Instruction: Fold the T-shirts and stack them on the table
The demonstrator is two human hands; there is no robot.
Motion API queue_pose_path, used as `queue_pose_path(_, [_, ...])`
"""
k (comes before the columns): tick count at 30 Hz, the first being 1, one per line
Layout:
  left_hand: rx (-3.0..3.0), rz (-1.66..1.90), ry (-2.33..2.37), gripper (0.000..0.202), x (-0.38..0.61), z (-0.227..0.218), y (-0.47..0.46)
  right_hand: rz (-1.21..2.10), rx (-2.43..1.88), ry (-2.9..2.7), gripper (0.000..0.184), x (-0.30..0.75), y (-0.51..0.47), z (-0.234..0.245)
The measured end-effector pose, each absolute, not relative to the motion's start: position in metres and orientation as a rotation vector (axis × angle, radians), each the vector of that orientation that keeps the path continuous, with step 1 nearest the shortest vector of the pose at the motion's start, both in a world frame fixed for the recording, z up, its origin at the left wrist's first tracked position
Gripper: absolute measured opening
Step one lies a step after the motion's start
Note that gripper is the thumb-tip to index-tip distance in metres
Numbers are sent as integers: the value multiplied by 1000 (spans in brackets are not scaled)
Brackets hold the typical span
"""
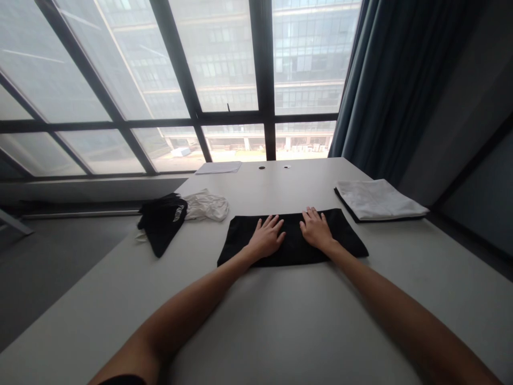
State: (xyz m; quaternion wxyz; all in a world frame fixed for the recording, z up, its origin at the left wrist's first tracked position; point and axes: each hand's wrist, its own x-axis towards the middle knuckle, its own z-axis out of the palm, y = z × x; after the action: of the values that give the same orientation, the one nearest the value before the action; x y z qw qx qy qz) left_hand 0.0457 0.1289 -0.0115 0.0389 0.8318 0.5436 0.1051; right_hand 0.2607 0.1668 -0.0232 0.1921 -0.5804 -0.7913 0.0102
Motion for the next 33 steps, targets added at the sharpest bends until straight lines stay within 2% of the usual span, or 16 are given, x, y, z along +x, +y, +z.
queue_pose_path(5, [2486, 231, 1776, 63, 36, -22, 135, 81, -1745, -2196, 54, 279, 181, -39])
queue_pose_path(13, [2355, 181, 2070, 66, 3, -19, 144, 3, -1846, -2190, 57, 319, 191, -34])
queue_pose_path(23, [2395, 261, 2094, 62, -7, -19, 141, -93, -1859, -2145, 56, 345, 189, -40])
queue_pose_path(28, [2593, 389, 1877, 60, 15, -10, 127, -248, -1620, -2119, 54, 315, 165, -22])
queue_pose_path(33, [2638, 223, 1553, 63, 36, -16, 116, 64, -1399, -2445, 58, 268, 138, -25])
